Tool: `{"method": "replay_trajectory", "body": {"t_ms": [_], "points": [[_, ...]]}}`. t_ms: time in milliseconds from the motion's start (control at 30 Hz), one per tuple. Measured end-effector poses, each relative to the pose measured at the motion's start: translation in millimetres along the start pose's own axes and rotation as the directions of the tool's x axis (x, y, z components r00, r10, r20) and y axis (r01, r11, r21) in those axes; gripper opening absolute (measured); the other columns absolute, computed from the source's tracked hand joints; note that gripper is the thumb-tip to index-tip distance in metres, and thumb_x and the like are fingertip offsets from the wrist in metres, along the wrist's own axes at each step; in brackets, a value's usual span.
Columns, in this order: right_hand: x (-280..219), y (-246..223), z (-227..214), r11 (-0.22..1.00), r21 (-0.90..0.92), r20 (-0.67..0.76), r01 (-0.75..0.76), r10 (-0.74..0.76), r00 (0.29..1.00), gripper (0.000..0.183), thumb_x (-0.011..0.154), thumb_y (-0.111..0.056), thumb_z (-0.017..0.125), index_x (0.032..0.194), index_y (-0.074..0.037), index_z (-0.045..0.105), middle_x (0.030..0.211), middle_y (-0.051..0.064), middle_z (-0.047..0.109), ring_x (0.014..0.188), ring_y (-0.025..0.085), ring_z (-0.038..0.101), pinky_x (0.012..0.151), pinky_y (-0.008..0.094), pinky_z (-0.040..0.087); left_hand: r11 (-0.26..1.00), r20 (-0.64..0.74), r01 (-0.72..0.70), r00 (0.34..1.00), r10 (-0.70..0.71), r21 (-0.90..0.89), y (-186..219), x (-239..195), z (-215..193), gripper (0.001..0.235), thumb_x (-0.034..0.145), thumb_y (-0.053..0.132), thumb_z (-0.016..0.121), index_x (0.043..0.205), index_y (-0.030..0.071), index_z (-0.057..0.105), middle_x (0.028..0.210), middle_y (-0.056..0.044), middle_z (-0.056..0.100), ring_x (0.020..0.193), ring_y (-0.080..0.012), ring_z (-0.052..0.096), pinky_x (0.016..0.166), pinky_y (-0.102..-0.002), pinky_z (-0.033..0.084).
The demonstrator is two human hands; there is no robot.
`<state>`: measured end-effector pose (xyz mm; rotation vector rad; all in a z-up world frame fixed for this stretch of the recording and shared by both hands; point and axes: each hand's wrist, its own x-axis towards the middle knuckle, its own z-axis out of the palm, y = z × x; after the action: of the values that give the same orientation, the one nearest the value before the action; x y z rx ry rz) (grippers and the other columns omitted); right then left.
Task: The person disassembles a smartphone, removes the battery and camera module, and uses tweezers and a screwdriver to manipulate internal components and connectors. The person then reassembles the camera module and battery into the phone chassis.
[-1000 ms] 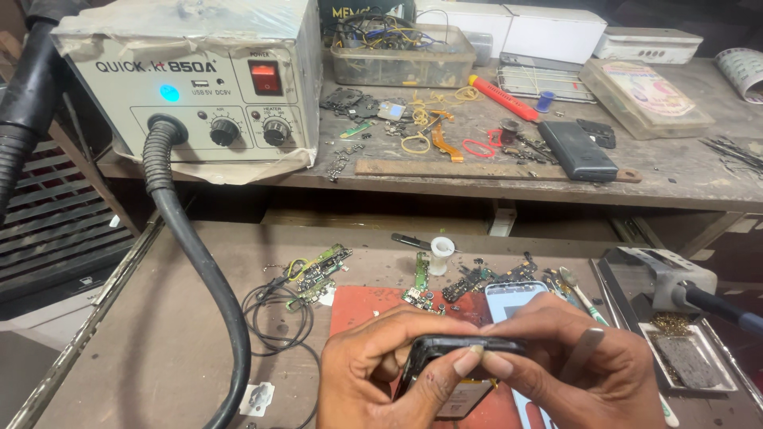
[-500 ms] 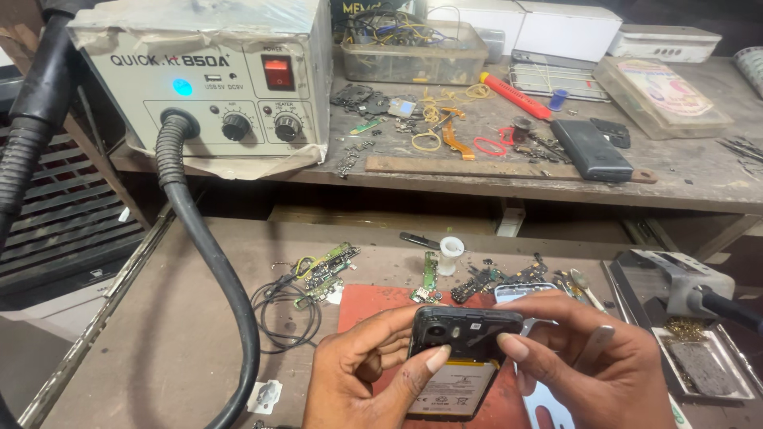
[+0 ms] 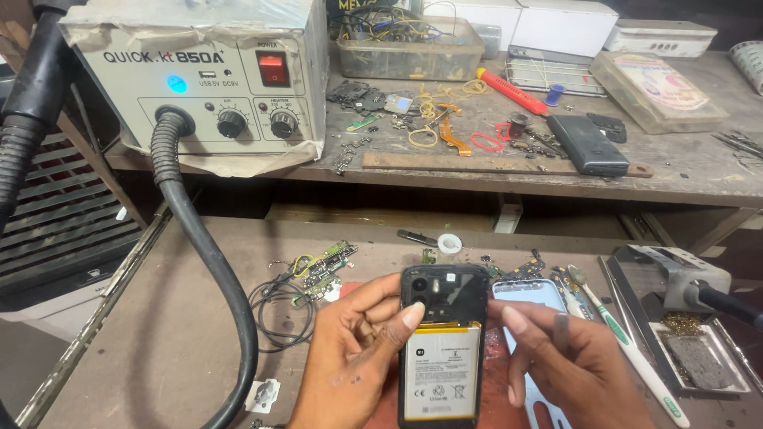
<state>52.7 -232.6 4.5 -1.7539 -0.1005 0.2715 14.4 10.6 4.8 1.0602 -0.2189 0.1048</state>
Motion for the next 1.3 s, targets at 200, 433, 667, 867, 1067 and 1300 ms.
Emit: {"method": "replay_trajectory", "body": {"t_ms": [200,433,667,867,1067,1300], "points": [[-1,2,8,0.994,-0.105,0.026,-0.002,0.005,1.0,0.039,0.096,-0.018,0.068,0.133,-0.006,0.07,0.064,0.01,0.069,0.045,0.011,0.058,0.034,0.025,0.04,0.998,-0.049,0.065,0.997,-0.065,-0.002,-4,2,-7,0.032,0.096,0.001,0.063,0.125,-0.01,0.066,0.106,-0.017,0.081,0.093,-0.0147,0.074,0.082,-0.025,0.057],[-2,10,-23,0.978,0.162,0.093,0.132,-0.148,0.985,0.052,0.108,-0.034,0.046,0.14,0.005,0.061,0.123,0.023,0.071,0.053,0.013,0.067,0.033,0.021,0.039,0.988,-0.191,0.063,0.981,-0.035,0.143,-3,-5,-28,0.044,0.091,-0.004,0.063,0.135,-0.002,0.058,0.103,-0.019,0.081,0.091,-0.0163,0.075,0.081,-0.026,0.058],[-2,4,-44,0.916,0.366,0.007,0.164,-0.179,0.984,0.063,0.113,-0.039,0.032,0.14,0.012,0.059,0.122,0.033,0.071,0.073,0.028,0.068,0.048,0.038,0.053,0.938,-0.369,0.26,0.915,-0.164,0.227,17,-17,-56,0.054,0.085,-0.006,0.056,0.137,0.004,0.053,0.115,-0.014,0.077,0.093,-0.016,0.074,0.069,-0.027,0.058],[-10,19,-49,0.962,0.274,-0.261,0.018,0.056,0.964,0.077,0.111,-0.044,0.022,0.119,0.019,0.064,0.084,0.023,0.063,0.072,0.027,0.059,0.065,0.044,0.05,0.929,-0.42,0.336,0.874,-0.246,0.154,3,-27,-50,0.05,0.087,0.0,0.057,0.136,0.008,0.052,0.118,-0.009,0.078,0.094,-0.0129,0.072,0.066,-0.026,0.056],[-9,61,-81,0.946,0.323,-0.068,0.031,-0.01,0.998,0.084,0.118,-0.058,0.02,0.099,0.01,0.066,0.054,0.0,0.039,0.044,0.014,0.036,0.039,0.03,0.034,0.916,-0.508,0.387,0.813,-0.285,0.105,-36,-34,-36,0.049,0.088,0.003,0.061,0.135,0.011,0.048,0.117,-0.008,0.078,0.094,-0.0156,0.075,0.065,-0.03,0.061],[-4,102,-109,0.939,0.312,-0.074,-0.143,0.175,0.982,0.081,0.108,-0.063,0.024,0.106,0.009,0.06,0.06,0.017,0.053,0.047,0.026,0.049,0.042,0.04,0.043,0.974,-0.507,0.183,0.857,-0.093,0.131,-72,-61,-57,0.052,0.082,-0.005,0.062,0.131,0.003,0.044,0.124,-0.016,0.075,0.097,-0.0203,0.079,0.066,-0.029,0.064]]}}
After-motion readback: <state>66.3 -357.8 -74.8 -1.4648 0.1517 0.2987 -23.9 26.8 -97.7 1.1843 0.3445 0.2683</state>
